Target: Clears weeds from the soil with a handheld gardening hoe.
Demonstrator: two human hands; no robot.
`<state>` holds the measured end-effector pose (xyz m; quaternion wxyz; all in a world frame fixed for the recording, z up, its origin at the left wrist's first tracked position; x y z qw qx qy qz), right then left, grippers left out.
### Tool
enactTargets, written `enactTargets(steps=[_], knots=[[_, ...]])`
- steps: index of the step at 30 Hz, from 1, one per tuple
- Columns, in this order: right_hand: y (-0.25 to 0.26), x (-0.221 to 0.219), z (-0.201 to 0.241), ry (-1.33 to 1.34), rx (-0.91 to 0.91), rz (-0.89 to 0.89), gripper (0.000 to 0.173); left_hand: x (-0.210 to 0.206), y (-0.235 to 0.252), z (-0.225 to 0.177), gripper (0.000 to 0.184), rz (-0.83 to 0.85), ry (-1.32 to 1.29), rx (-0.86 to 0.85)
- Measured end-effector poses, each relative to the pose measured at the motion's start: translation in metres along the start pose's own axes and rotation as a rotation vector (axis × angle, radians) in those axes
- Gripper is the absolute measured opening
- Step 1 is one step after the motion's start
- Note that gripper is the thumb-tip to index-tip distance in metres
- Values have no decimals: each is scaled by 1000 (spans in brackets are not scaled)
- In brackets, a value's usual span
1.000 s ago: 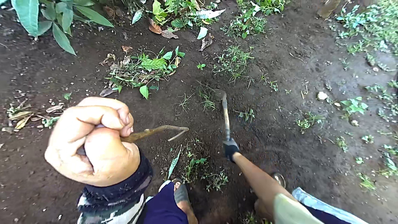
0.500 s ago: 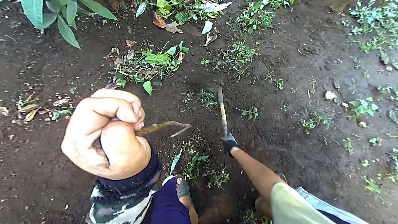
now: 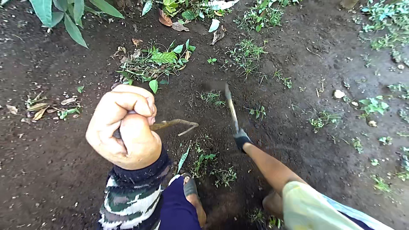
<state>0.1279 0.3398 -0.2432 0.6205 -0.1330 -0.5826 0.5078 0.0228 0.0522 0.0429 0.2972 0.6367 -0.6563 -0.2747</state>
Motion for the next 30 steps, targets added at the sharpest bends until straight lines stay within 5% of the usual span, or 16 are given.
enactTargets(steps=[3,7,11,15,18,23,27,30], knots=[[-25,26,-33,-93,-30,30,51,14,0,12,24,-49,-21,23],[-12,63,-2,13,11,-146,50,4,3,9,24,-43,-21,17],[19,26,38,235,-6,-248,52,-5,4,2,22,-23,-18,9],[-7,-15,-28,25,-71,-28,56,-4,8,5,23,-24,-26,6],[-20,19,-52,-92,-76,-18,54,2,7,13,24,-29,-27,10],[-6,73,-1,72,-12,-236,50,-7,7,9,25,-43,-31,2],[25,42,17,213,-44,-266,51,-11,7,9,26,-40,-31,-3],[13,15,-36,81,-73,-105,53,-11,10,10,23,-17,-28,11]])
Point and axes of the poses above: each hand's wrist, its own y-axis towards the middle knuckle, its own x-axis out of the back of the hand, z = x × y, the point moved 2 cm from there along y, towards the middle knuckle, and after that the axes turned 2 degrees about y, right-handed, at the moved point
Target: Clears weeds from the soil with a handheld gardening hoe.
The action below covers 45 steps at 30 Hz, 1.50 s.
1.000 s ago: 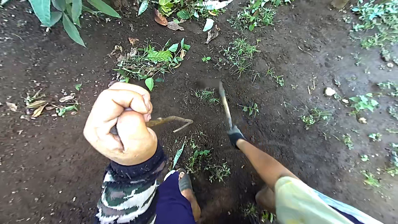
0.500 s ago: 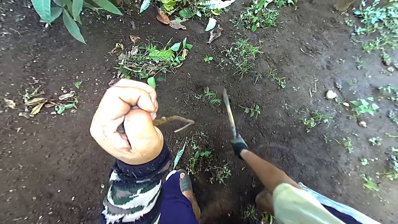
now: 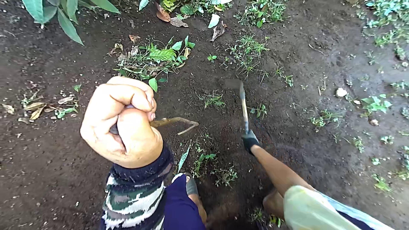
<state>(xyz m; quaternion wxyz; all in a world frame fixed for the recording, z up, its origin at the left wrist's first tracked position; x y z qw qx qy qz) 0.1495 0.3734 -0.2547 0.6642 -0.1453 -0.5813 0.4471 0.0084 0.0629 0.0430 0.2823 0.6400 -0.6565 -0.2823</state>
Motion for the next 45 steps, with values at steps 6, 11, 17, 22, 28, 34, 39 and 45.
enactTargets(steps=[6,11,17,22,28,34,39,45], knots=[[11,85,1,-57,66,-71,50,38,-4,21,20,-48,2,91],[81,76,127,742,275,-173,45,42,-11,22,19,-112,8,118],[113,-17,150,158,215,52,50,61,-16,22,21,-62,-77,204],[103,15,104,15,173,29,50,97,-28,31,29,-123,-161,315],[106,-7,183,468,211,-110,48,81,-26,22,23,-122,-73,265],[55,-19,87,15,170,206,48,59,-14,16,19,-135,19,129],[21,61,9,-60,94,27,49,51,-11,10,20,-50,39,88],[-51,22,-14,894,-86,-282,35,31,-11,-9,27,-22,23,5]])
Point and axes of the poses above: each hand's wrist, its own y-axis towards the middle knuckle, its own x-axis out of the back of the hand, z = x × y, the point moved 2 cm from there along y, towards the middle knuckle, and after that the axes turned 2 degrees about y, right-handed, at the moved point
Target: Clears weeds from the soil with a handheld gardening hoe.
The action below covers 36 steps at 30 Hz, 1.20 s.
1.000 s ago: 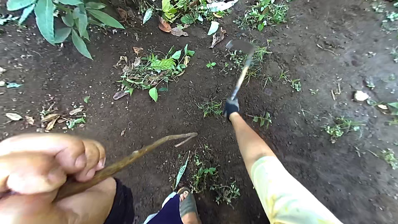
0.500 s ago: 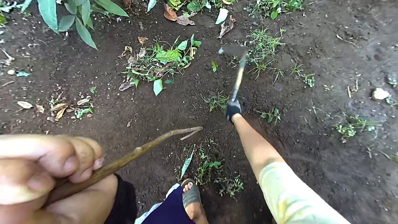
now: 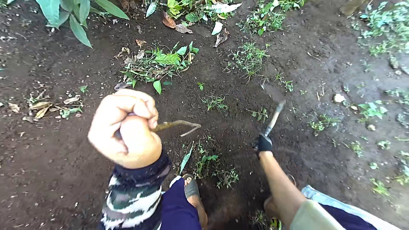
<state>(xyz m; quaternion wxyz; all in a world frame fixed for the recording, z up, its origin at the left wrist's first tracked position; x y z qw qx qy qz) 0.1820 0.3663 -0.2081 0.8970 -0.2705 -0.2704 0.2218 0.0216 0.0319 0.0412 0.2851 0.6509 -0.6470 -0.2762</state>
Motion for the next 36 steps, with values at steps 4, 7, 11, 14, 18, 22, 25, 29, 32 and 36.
enactTargets(steps=[4,7,11,14,18,22,25,29,32,36], knots=[[-90,-11,-72,176,-182,148,32,-7,-6,-7,25,32,33,13],[-127,30,-110,-374,-189,373,36,10,-6,-2,25,32,57,43],[-109,66,-83,-885,24,461,45,46,1,3,25,-56,80,-5],[-83,27,-31,-729,129,316,46,61,-5,2,23,-85,185,-15],[-49,-63,25,-304,45,250,40,77,-7,13,23,-135,227,-9],[-68,-64,-27,-577,8,375,43,95,-1,25,22,-197,200,4],[-94,4,-58,-758,-103,464,39,107,3,33,23,-208,193,31],[-70,88,-9,-1158,23,549,43,114,8,42,24,-209,140,63],[-55,69,44,-1273,212,463,46,107,10,40,24,-202,154,53],[-19,-44,76,-868,286,383,44,88,9,31,25,-190,160,26]])
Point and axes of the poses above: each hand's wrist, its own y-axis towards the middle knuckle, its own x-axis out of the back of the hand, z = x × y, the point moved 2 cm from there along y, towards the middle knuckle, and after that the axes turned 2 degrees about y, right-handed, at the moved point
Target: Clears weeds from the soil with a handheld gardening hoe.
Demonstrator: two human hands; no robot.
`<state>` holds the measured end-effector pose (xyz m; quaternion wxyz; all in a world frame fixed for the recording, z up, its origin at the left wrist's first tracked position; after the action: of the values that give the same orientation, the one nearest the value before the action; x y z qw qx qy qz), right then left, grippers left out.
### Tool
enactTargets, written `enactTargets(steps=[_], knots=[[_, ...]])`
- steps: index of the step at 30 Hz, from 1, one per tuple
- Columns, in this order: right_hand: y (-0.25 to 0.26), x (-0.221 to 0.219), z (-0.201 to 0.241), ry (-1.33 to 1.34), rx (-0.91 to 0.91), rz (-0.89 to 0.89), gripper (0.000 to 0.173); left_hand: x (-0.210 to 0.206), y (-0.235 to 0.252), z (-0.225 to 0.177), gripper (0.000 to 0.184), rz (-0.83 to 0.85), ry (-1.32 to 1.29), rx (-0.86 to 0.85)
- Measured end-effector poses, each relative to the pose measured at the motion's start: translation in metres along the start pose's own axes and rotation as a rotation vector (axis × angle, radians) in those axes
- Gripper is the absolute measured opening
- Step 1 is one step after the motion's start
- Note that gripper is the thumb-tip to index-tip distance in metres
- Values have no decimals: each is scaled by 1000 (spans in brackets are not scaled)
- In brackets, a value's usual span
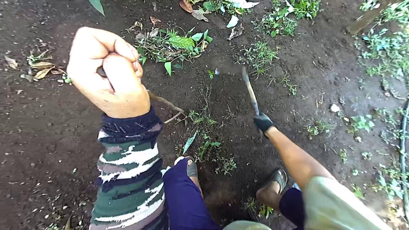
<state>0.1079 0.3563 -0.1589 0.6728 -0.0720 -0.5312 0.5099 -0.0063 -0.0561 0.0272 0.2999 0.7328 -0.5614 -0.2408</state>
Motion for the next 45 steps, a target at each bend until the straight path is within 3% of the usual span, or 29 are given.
enactTargets(steps=[4,8,12,16,20,25,28,32,36,40,42,45], knots=[[59,-74,61,252,-22,19,44,-10,-2,-6,24,18,3,-38],[10,-120,-3,6,-54,202,48,-4,-1,-3,25,12,10,-3],[-64,-75,-113,-267,-139,307,47,11,4,7,24,-13,9,67],[-93,0,-150,-557,-119,288,49,11,2,3,23,-10,-7,55],[-84,2,-111,-327,-93,125,50,7,-4,-4,24,18,14,18],[-57,-88,-40,182,-115,69,41,-3,-8,-15,21,86,36,7],[-60,-114,-42,-31,-134,147,44,-9,-13,-20,22,147,42,19],[-72,-67,-69,-346,-83,144,50,-4,-13,-19,21,141,45,62],[-58,-49,-46,-255,-78,-21,49,-4,-10,-13,22,113,53,56],[-27,-107,-13,-15,-115,-131,50,-21,-16,-24,24,127,59,19],[-24,-127,-28,-89,-79,-85,50,-24,-18,-26,25,139,67,31],[-43,-97,-47,-281,-119,79,51,-14,-11,-20,23,139,57,46]])
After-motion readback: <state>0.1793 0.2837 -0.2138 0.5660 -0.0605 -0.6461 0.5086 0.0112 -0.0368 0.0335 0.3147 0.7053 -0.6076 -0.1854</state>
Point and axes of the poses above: each hand's wrist, its own y-axis towards the middle knuckle, its own x-axis out of the back of the hand, z = x × y, the point moved 2 cm from there along y, towards the middle knuckle, and after that the axes turned 2 degrees about y, right-handed, at the moved point
